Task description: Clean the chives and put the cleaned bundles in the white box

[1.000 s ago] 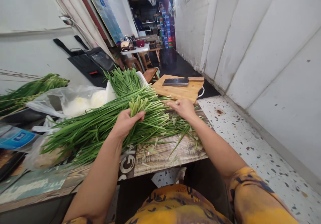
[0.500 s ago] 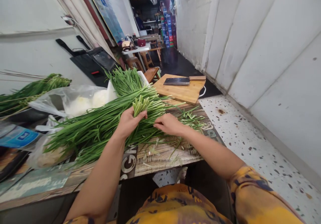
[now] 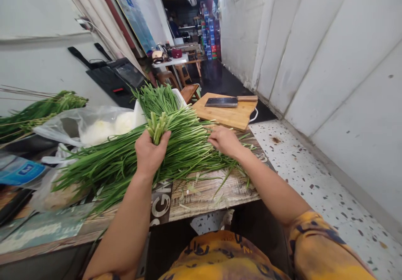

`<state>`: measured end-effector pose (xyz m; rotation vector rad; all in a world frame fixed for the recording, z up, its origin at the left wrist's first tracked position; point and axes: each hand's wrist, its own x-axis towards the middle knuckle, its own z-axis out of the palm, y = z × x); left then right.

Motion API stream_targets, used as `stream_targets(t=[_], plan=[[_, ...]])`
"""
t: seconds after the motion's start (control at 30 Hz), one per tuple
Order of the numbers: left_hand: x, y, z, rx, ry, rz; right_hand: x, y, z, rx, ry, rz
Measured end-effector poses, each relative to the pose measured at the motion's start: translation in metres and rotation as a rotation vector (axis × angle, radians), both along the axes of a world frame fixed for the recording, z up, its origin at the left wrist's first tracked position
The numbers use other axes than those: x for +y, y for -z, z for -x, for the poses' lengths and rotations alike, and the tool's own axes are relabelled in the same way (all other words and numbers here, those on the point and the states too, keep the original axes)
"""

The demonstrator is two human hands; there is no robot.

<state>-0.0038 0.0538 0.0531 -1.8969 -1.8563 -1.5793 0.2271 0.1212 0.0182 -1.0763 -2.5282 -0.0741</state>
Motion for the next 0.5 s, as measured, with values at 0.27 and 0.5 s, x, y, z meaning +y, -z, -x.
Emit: stream_targets(t=[0.27, 0.5], plan=[[-0.001, 0.007, -0.008, 0.051, 0.213, 0.244, -0.003, 0.01, 0.018, 0.013, -0.155, 0.024], [0.001, 0.011, -0.015, 0.135, 0.396, 0.397, -0.022, -0.006, 0.021, 0.503, -0.166, 0.403]])
